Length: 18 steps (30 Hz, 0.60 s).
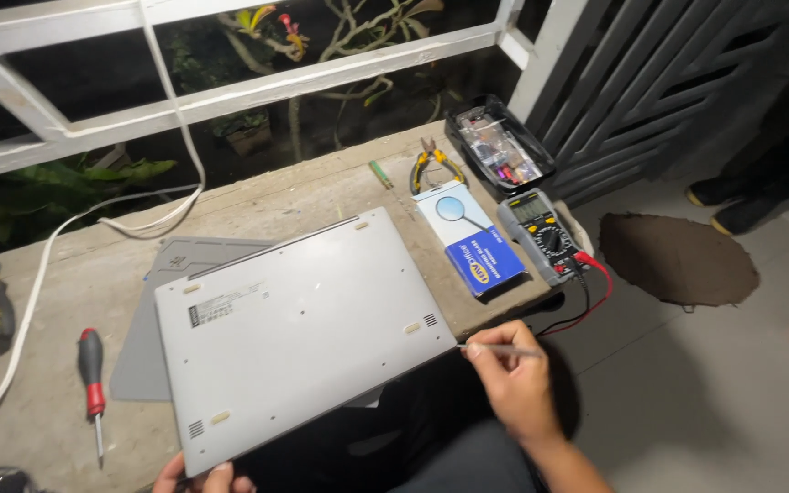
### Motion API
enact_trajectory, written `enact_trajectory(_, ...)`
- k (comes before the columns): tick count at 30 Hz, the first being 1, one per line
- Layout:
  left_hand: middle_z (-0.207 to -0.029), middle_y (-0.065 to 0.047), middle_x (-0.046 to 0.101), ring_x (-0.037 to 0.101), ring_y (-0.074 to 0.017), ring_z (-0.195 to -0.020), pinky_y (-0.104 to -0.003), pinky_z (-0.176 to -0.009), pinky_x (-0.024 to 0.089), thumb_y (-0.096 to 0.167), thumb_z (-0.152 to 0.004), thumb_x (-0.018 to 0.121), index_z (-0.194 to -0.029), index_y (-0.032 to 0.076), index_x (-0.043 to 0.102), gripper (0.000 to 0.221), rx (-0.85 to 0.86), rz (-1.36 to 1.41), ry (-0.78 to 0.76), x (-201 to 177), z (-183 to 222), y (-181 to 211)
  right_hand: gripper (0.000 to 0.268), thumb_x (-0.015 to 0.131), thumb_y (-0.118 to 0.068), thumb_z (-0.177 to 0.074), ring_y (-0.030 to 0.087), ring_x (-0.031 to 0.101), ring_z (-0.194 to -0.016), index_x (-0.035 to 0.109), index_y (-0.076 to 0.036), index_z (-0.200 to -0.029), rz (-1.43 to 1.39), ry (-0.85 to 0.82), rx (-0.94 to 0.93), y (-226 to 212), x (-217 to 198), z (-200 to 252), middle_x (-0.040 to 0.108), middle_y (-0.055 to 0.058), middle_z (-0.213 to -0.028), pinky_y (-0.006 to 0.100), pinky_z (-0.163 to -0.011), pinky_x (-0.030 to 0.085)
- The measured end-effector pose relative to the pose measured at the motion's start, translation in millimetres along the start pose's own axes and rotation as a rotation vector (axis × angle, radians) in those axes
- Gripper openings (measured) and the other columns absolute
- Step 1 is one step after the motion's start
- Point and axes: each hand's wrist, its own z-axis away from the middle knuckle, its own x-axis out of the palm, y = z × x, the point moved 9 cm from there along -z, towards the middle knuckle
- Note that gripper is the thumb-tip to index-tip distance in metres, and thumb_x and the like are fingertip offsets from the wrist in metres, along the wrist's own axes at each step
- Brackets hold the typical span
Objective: Removing the back cover of a laptop using a prying tool and inspecting internal components with a probe.
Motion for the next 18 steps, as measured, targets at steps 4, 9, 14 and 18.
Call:
enact_trajectory(4,-0.11,-0.027,0.074,0.06,-0.0265,-0.057,-0.037,-0.055,0.053,-0.005,-0.098,0.063,-0.156,0.013,0.052,0.062,-0.011,0.35,0.088,6,19,3,0.007,0.079,-0.004,-0.102,0.027,0.084,-0.09,0.074,0.001,-0.104,-0.449,-0.091,0.227,26,11,-5,0.081,0.016,-0.097,0.038,-0.091,0.072)
enact_trajectory(9,-0.113,-0.018,0.074,0.063,-0.0256,-0.06,-0.038,-0.058,0.055,0.007,-0.103,0.071,-0.157,0.021,0.055,0.058,-0.01,0.447,0.084,10,25,-8,0.006,0.058,-0.005,-0.109,0.034,0.08,-0.111,0.059,-0.004,-0.103,-0.58,-0.031,0.172,21,-3,-7,0.079,0.025,-0.116,0.04,-0.103,0.058)
enact_trajectory(14,-0.129,-0.023,0.083,0.082,-0.0383,-0.083,-0.039,-0.067,0.055,-0.001,-0.102,0.069,-0.149,0.017,0.064,0.051,-0.027,0.548,0.082,9,46,21,0.039,0.057,-0.018,-0.103,0.017,0.086,-0.118,0.087,-0.018,-0.127,0.314,-0.26,0.171,-1,21,-20,0.087,0.0,-0.128,0.035,-0.11,0.059)
enact_trajectory(18,-0.117,-0.029,0.084,0.083,-0.0397,-0.082,-0.039,-0.065,0.059,-0.003,-0.103,0.069,-0.151,0.009,0.062,0.05,0.017,0.583,0.097,9,43,19,0.049,0.06,-0.033,-0.104,0.02,0.082,-0.128,0.083,-0.023,-0.146,0.405,-0.318,0.214,-3,35,-22,0.088,-0.002,-0.142,0.038,-0.119,0.054)
